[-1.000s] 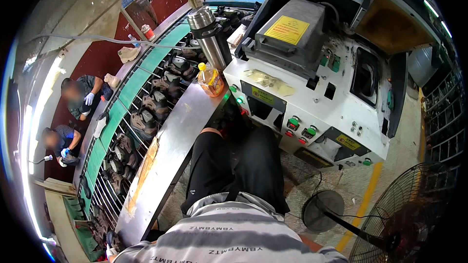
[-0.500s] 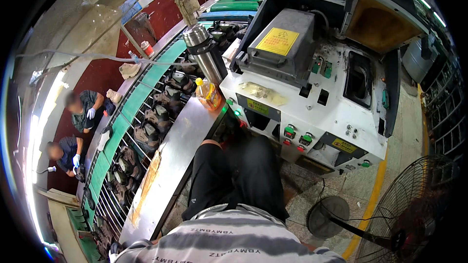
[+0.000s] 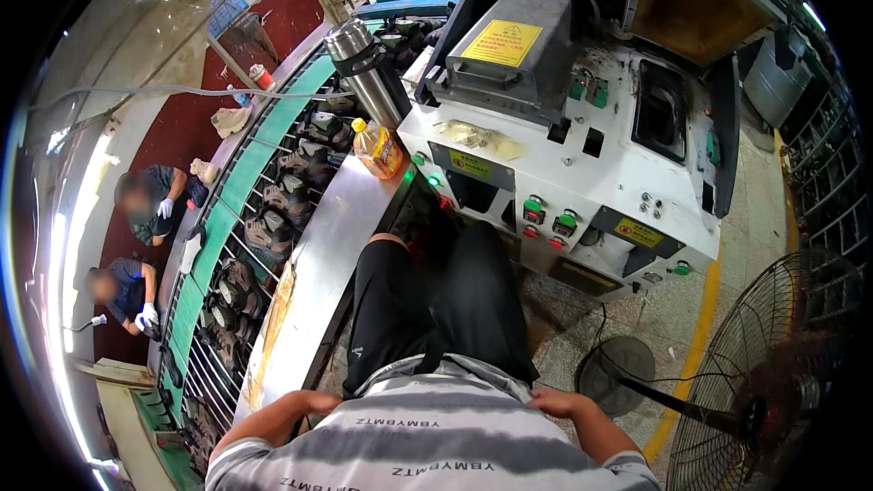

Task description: The person picks up partially assembled shoes from a conveyor belt, places them into a dual-chamber sole pressing machine, activates the press, and then places the pressed shoes back onto the conveyor.

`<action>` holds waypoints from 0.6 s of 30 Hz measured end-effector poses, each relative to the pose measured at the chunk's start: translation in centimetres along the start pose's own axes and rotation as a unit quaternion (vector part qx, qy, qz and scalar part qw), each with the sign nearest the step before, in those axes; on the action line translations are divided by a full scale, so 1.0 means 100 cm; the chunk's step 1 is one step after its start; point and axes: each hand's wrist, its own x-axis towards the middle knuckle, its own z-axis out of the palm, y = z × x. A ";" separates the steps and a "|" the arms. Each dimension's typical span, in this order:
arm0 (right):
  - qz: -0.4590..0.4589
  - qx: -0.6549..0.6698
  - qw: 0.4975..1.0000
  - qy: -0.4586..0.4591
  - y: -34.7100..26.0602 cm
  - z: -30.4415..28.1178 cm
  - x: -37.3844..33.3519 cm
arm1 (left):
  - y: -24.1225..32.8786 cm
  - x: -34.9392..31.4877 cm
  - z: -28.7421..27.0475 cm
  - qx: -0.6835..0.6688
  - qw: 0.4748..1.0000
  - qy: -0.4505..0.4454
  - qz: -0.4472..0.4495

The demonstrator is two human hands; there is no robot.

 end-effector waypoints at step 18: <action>-0.198 0.446 0.795 0.361 -0.119 -0.082 0.120 | 0.115 0.017 -0.032 -0.374 0.667 0.455 0.456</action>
